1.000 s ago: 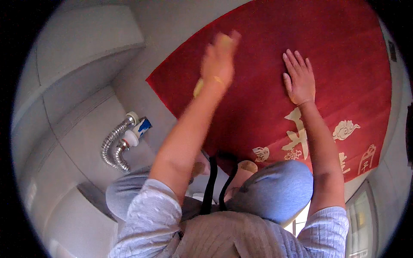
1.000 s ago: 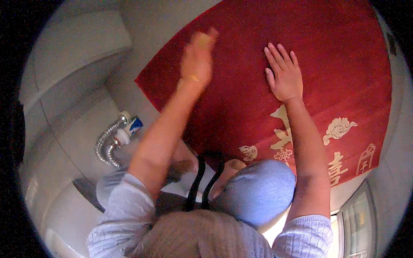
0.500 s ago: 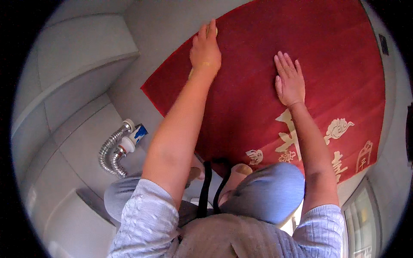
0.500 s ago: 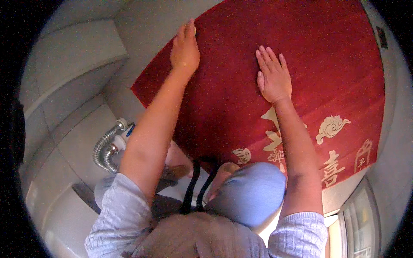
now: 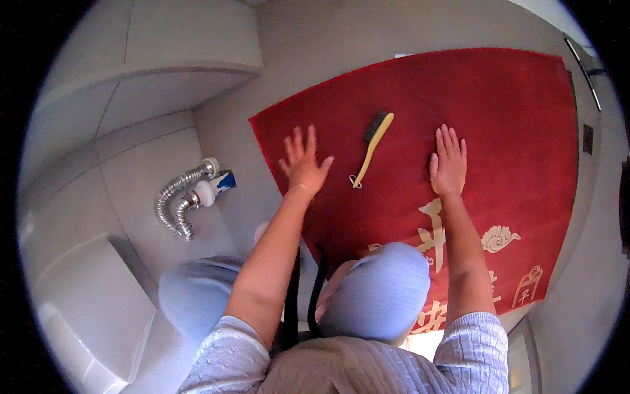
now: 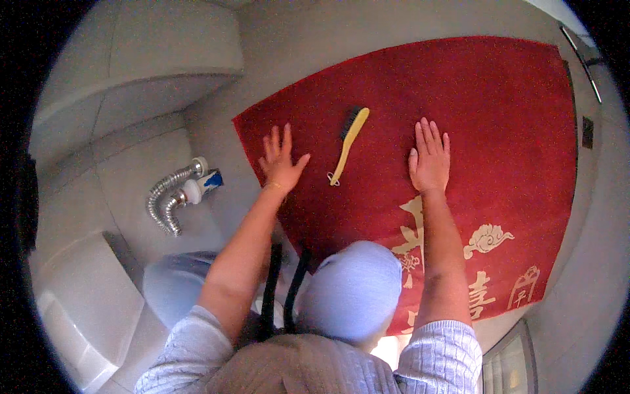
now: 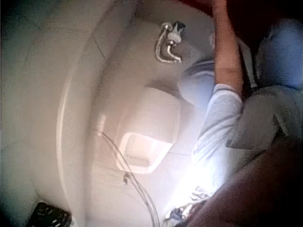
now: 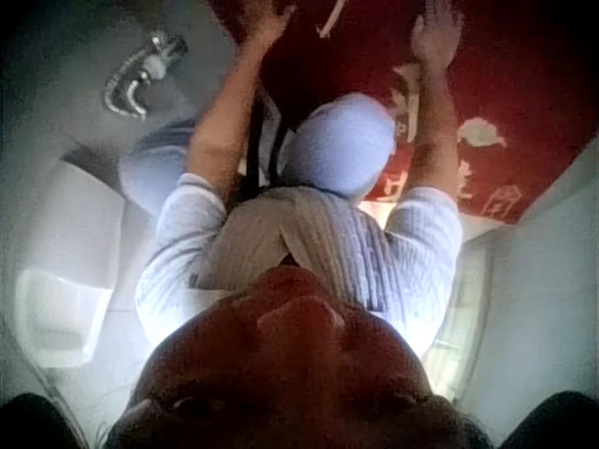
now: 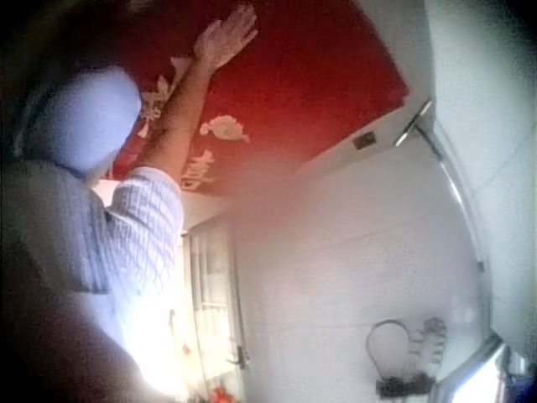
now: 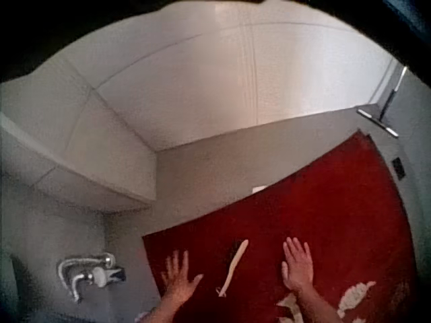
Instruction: The person scrubs a red bathroom mat with a yellow brush, then sprays the mat with a handheld shower head, and continues scrubbing the mat.
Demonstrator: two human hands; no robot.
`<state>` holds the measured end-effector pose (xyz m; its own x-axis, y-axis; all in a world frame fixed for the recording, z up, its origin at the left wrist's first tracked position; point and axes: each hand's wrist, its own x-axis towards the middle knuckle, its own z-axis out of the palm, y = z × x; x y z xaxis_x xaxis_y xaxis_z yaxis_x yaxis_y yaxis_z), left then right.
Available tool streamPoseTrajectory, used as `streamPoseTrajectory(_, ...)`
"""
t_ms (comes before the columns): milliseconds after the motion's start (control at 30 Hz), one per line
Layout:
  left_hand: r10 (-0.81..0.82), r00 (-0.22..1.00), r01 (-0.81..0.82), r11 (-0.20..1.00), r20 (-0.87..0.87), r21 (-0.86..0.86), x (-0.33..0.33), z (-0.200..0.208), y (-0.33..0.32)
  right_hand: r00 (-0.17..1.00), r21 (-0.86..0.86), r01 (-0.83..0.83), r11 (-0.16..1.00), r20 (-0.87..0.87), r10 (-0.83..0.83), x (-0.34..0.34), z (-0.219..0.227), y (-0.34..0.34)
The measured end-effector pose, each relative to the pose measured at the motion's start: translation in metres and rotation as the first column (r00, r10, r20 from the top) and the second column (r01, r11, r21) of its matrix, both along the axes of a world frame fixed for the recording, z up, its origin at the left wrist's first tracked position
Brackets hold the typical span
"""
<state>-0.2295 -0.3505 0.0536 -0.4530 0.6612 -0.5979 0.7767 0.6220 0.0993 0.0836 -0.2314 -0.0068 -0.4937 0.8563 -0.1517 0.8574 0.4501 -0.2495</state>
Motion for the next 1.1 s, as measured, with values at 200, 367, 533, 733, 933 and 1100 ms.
streamPoseTrajectory(200, -0.017, 0.99, -0.012, 0.979, -0.137, -0.205, -0.055, -0.033, -0.056, 0.999, 0.047, -0.016, 0.999, -0.049, 0.018, -0.009, 0.001, 0.003)
streamPoseTrajectory(367, -0.007, 0.996, -0.01, 0.981, -0.086, -0.196, -0.052, -0.034, -0.052, 0.999, 0.094, 0.013, 0.995, -0.033, -0.009, -0.009, 0.002, -0.003)
streamPoseTrajectory(533, 0.015, 0.998, -0.027, 0.98, -0.065, -0.198, -0.059, -0.033, -0.054, 0.996, 0.064, 0.087, 0.994, -0.022, -0.086, -0.089, 0.021, -0.023)
streamPoseTrajectory(733, -0.002, 0.998, -0.01, 0.981, -0.061, -0.193, -0.061, -0.045, -0.057, 0.97, -0.047, 0.07, 0.996, -0.231, -0.079, -0.196, 0.017, -0.084)
streamPoseTrajectory(933, -0.011, 0.997, 0.0, 0.989, -0.074, -0.15, -0.068, -0.048, -0.067, 0.967, -0.382, 0.018, 0.924, -0.227, -0.113, -0.133, 0.037, -0.05)
streamPoseTrajectory(1100, -0.014, 0.996, 0.002, 0.99, -0.087, -0.142, -0.066, -0.048, -0.064, 0.87, -0.075, 0.492, 0.867, 0.066, -0.488, -0.028, 0.049, -0.032)
